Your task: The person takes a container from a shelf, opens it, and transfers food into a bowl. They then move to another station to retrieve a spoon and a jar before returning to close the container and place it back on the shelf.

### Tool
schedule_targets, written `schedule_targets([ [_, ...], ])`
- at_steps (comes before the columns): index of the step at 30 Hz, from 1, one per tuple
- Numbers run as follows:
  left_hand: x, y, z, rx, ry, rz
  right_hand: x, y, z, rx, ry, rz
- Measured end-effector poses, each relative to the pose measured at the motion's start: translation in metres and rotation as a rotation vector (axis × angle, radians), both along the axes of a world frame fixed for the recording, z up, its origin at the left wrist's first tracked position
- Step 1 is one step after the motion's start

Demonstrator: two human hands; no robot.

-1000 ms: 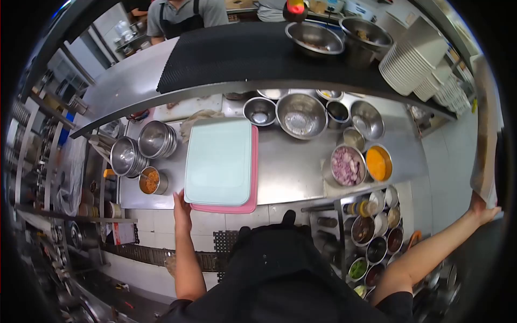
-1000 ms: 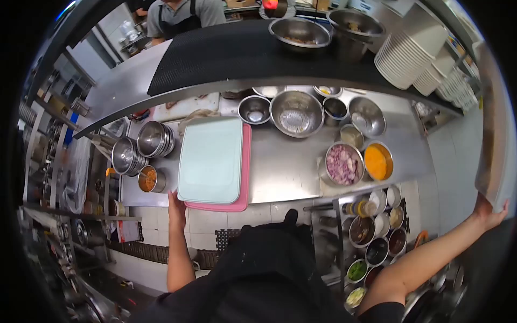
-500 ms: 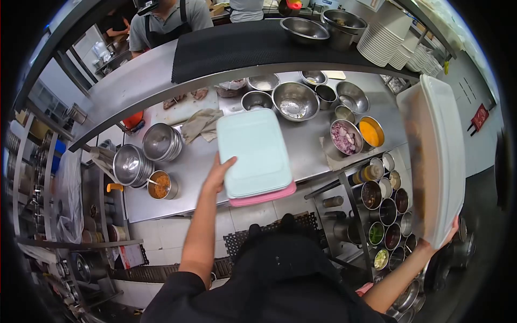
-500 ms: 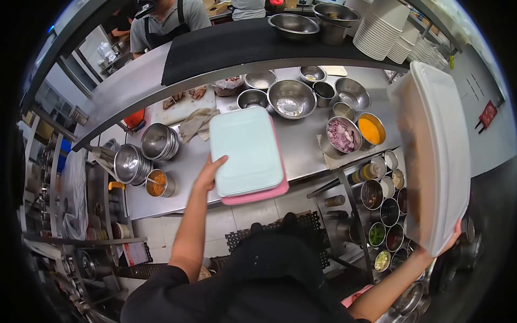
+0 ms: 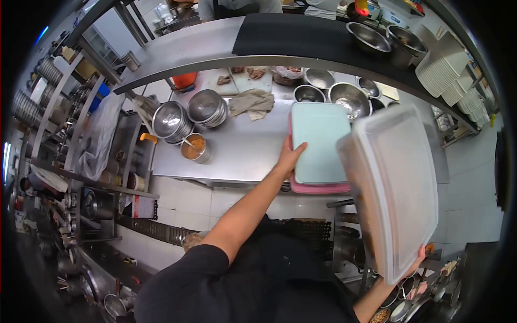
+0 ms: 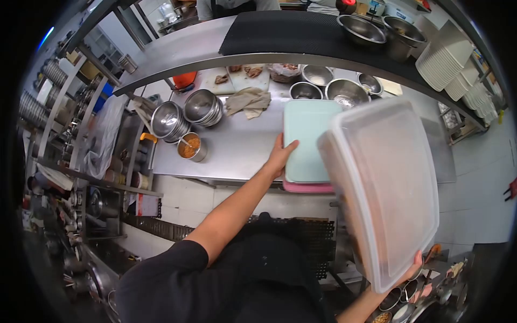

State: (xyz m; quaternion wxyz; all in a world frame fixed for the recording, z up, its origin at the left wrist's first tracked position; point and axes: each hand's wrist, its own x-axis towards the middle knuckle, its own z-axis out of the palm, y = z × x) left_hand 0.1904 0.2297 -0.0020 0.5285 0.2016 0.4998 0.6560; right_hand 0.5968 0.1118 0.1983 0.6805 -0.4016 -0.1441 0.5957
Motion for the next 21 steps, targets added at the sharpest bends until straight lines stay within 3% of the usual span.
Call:
schedule_targets([
  [3,-0.007,-0.008,-0.017,-0.166,0.008,-0.015,-0.043,-0.004,-0.002,-0.018,-0.094,0.111],
  [6,-0.041,-0.047,-0.048,0.007,-0.214,-0.127,-0.082,-0.006,-0.023,0.045,-0.123,0.285],
  [8,-0.062,-0.103,-0.026,0.033,-0.319,-0.087,-0.123,-0.015,-0.032,0.053,-0.134,0.369],
  [11,-0.096,-0.192,0.044,0.033,-0.563,0.007,-0.190,-0.034,-0.046,-0.005,-0.038,0.449],
  [14,-0.136,-0.253,0.070,0.226,-0.564,-0.104,-0.260,-0.057,-0.071,-0.017,-0.063,0.374],
  [17,-0.162,-0.259,0.081,0.020,-0.223,-0.131,-0.309,-0.080,-0.088,-0.063,-0.077,0.368],
  [21,-0.204,-0.234,0.036,-0.083,-0.160,-0.297,-0.340,-0.101,-0.129,-0.150,0.121,0.325],
])
